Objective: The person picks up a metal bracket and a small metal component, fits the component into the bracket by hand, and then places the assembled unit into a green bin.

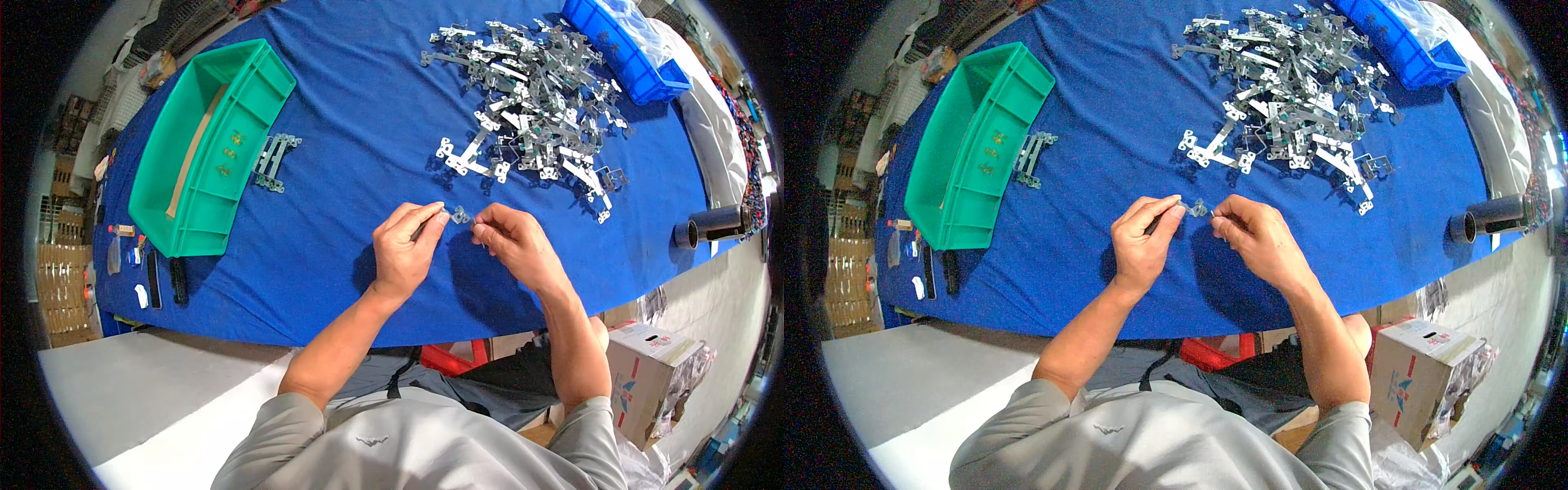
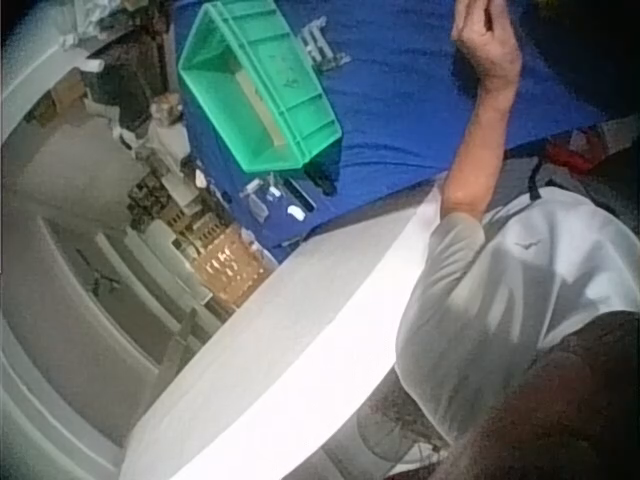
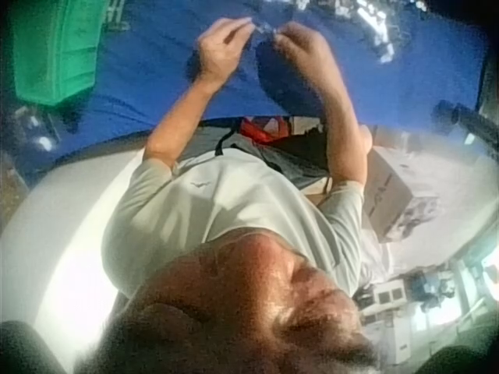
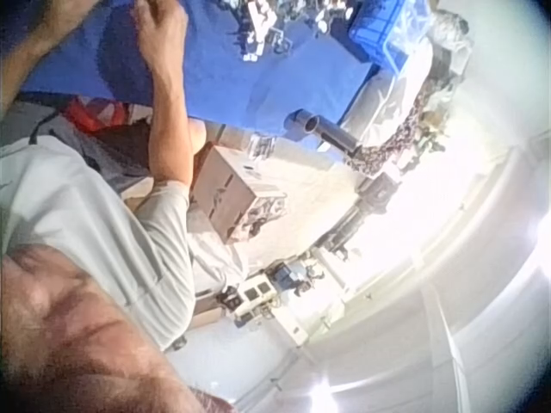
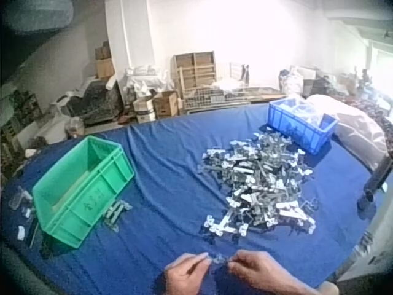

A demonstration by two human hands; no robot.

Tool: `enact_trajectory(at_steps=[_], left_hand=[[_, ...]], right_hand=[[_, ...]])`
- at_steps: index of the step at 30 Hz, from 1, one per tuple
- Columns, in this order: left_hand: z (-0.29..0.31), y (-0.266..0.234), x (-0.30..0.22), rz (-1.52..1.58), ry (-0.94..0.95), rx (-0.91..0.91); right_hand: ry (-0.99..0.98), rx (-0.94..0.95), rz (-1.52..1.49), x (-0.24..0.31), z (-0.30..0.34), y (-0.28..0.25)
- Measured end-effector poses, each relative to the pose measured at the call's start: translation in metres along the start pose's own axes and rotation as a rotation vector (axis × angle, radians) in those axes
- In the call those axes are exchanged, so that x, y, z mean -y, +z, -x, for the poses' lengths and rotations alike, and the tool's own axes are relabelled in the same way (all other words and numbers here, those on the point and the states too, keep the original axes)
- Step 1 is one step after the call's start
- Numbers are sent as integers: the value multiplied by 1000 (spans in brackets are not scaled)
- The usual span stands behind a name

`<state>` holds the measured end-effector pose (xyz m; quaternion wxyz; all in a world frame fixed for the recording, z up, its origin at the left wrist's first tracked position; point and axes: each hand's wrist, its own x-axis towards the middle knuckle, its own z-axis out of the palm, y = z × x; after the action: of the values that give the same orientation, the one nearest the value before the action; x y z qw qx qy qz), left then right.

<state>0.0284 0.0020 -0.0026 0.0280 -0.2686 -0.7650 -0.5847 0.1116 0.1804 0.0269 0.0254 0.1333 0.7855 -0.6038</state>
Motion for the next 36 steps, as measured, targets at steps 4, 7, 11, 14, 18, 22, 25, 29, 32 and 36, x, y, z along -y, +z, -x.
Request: enact_trajectory(at_steps=[4, 7, 11, 14, 18, 22, 25, 29, 32, 36], left_hand=[[0, 0, -1, -15, 0, 18], [-1, 1, 0, -16, 46, 4], [-2, 0, -1, -26, 10, 38], [-2, 0, -1, -38, 12, 37], [-3, 2, -2, -46, 60, 41], [-2, 3, -2, -41, 33, 53], [0, 2, 0, -63, 78, 52], [0, 2, 1, -66, 119, 92], [0, 4, -1, -69, 111, 100], [-1, 3, -2, -31, 43, 49]], right_hand=[[-1, 16, -21, -4, 0, 0], [8, 61, -13, -5, -2, 3], [-30, 24, 25, -4, -1, 4], [-36, 13, 49, 1, -3, 4], [-6, -13, 51, -2, -2, 5], [9, -42, -90, -9, -2, 10], [-49, -61, -139, -10, -2, 11], [-83, -35, 31, -6, -3, 8], [-179, -140, 89, -10, -5, 8], [-48, -159, -68, -3, -6, 0]])
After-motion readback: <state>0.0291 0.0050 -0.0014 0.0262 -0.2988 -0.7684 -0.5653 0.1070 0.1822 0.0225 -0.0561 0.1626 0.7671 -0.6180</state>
